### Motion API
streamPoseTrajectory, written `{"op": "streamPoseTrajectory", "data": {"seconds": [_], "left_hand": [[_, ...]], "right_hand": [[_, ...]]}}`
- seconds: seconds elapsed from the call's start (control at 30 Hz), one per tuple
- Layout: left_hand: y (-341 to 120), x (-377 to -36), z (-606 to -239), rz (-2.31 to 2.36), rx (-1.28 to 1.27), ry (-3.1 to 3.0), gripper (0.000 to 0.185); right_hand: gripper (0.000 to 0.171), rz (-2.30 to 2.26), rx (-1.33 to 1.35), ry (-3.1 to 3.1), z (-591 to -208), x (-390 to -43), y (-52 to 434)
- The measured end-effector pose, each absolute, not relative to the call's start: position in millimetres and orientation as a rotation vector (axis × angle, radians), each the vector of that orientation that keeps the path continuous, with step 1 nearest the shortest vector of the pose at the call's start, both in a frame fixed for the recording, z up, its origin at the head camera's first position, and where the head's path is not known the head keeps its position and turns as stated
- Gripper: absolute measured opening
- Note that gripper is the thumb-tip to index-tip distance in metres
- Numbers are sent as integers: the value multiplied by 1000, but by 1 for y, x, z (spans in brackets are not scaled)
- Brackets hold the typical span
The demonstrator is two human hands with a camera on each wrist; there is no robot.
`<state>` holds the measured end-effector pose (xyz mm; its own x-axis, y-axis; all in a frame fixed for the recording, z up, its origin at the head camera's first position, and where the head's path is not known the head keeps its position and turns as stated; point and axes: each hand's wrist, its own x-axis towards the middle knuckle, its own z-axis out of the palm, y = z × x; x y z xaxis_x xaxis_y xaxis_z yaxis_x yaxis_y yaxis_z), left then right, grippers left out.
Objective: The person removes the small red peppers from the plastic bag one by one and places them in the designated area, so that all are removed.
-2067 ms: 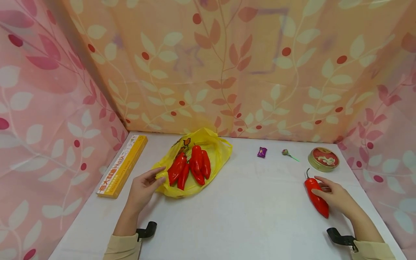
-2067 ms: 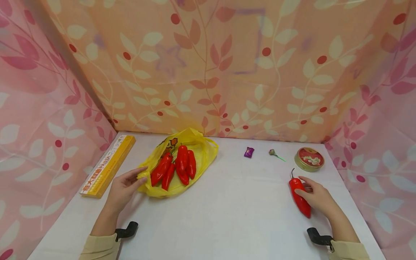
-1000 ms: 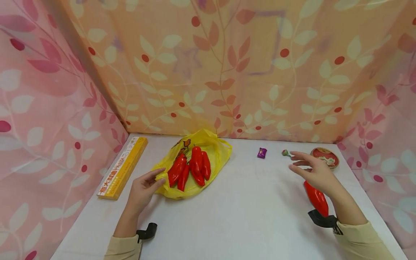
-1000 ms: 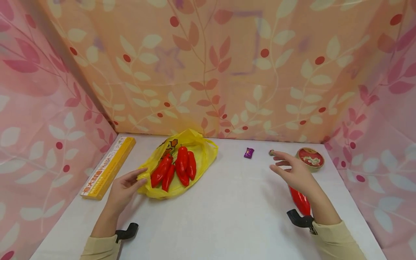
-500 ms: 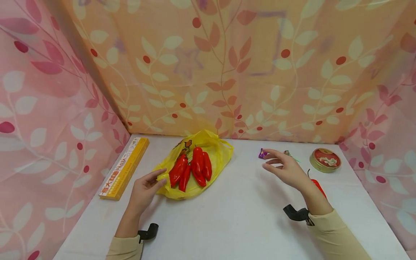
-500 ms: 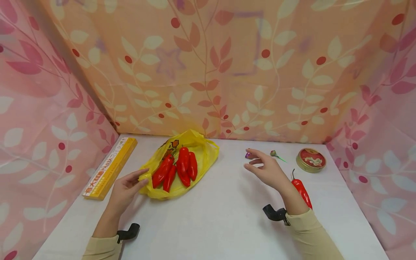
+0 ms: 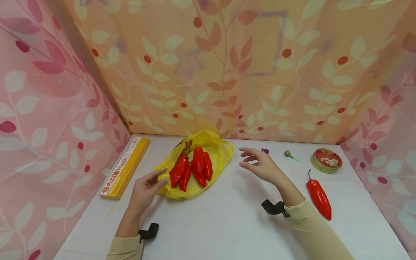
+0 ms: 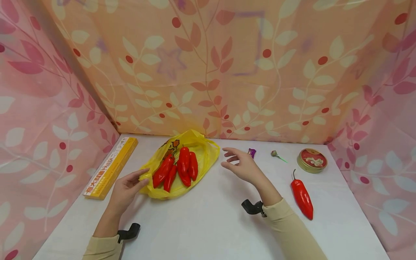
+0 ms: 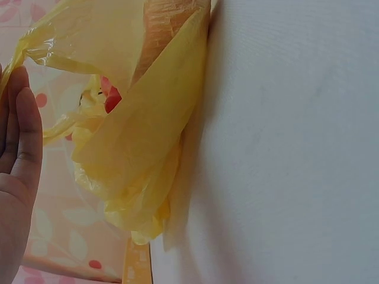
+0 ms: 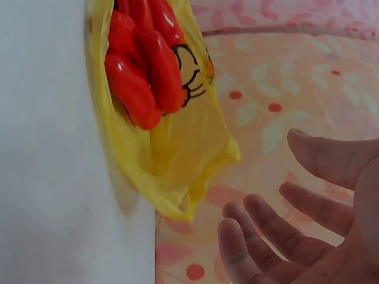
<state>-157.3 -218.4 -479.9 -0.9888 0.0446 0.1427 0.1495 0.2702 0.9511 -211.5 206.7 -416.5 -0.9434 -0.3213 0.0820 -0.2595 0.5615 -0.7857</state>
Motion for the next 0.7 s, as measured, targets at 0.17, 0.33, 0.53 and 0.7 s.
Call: {"op": "streamPoseTrajectory", "data": {"seconds": [0.17, 0.33, 0.53, 0.7], "left_hand": [[-218, -157, -480, -1839, -203, -2430, 45], [-217, -158, -480, -1845, -190, -2434, 45], [-218, -157, -480, -1835, -181, -2441, 44], [-218, -157, -480, -1833, -182, -2447, 44]], "right_hand": [[55, -1351, -500, 2678, -419, -223, 184], [59, -1365, -530, 2647, -425, -237, 158], [61, -1387, -551, 2615, -436, -254, 127], [65, -1436, -541, 2589, -444, -267, 102]]}}
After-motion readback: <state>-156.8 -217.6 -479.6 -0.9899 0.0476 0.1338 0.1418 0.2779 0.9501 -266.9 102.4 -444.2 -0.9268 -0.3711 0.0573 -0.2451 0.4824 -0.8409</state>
